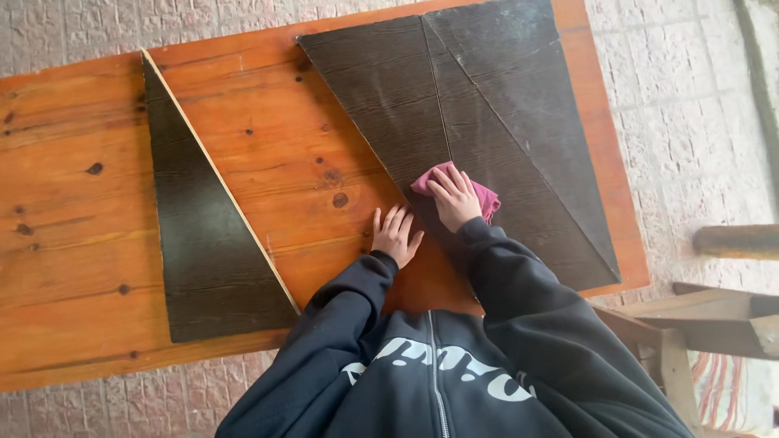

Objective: The person wipes the surface of two dark wooden boards with a pink cloth on a wooden workbench. They wipe one board, then the other, and repeat the process on both boards.

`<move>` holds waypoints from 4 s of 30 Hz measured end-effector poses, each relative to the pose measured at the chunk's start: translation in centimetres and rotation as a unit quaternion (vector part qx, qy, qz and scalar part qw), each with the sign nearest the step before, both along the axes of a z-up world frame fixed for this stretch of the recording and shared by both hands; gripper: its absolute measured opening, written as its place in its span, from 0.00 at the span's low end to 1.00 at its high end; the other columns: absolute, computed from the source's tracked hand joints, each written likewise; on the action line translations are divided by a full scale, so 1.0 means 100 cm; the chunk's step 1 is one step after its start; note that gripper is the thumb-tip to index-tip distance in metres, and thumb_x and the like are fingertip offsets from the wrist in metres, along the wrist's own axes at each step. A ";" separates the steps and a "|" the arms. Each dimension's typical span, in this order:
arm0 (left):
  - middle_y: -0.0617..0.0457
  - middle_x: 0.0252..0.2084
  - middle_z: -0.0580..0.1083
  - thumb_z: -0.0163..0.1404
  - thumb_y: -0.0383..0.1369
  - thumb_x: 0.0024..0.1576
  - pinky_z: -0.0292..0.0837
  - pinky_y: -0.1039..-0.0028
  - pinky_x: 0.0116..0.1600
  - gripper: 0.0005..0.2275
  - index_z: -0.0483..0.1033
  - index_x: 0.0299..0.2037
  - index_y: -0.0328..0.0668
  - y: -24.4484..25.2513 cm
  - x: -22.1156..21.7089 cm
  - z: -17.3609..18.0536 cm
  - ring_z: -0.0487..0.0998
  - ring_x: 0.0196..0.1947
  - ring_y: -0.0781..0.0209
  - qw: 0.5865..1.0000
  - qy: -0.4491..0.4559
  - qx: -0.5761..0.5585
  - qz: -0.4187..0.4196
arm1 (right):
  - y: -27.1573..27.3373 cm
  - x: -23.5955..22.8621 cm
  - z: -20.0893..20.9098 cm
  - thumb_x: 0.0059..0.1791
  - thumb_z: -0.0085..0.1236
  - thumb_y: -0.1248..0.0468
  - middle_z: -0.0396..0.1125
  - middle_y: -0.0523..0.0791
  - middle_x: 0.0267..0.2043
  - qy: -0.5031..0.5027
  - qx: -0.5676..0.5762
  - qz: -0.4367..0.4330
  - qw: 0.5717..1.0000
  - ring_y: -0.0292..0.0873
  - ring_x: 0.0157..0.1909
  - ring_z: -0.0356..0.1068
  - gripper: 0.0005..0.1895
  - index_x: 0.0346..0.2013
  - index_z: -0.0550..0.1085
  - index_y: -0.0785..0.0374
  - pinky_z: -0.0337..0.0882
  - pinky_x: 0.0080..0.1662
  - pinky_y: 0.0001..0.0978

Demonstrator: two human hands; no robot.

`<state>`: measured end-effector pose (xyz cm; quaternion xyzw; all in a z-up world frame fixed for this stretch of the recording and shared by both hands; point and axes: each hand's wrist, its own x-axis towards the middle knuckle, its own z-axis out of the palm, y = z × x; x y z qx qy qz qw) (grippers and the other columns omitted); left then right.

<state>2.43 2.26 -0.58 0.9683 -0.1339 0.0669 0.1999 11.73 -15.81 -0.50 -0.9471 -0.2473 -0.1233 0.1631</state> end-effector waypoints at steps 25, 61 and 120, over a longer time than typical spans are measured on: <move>0.41 0.60 0.71 0.52 0.52 0.57 0.56 0.53 0.70 0.31 0.67 0.64 0.37 -0.004 0.030 -0.010 0.69 0.64 0.45 0.990 0.010 -0.049 0.132 | 0.012 0.030 -0.013 0.44 0.60 0.61 0.68 0.39 0.64 -0.018 0.026 0.015 0.999 0.54 0.69 0.63 0.21 0.52 0.77 0.44 0.63 0.65 0.50; 0.40 0.71 0.60 0.40 0.65 0.56 0.34 0.43 0.76 0.40 0.65 0.65 0.36 -0.001 0.032 -0.035 0.51 0.76 0.45 0.980 0.153 0.024 0.129 | -0.015 0.040 -0.022 0.43 0.60 0.61 0.66 0.39 0.67 0.007 0.024 0.038 0.999 0.53 0.70 0.61 0.24 0.54 0.77 0.46 0.60 0.67 0.50; 0.44 0.65 0.67 0.49 0.55 0.55 0.43 0.47 0.74 0.30 0.70 0.59 0.38 -0.001 0.052 -0.033 0.61 0.72 0.48 0.980 0.074 0.008 0.183 | 0.008 0.047 -0.015 0.44 0.58 0.63 0.68 0.40 0.65 -0.017 0.058 0.054 0.997 0.53 0.69 0.63 0.21 0.52 0.78 0.45 0.62 0.66 0.50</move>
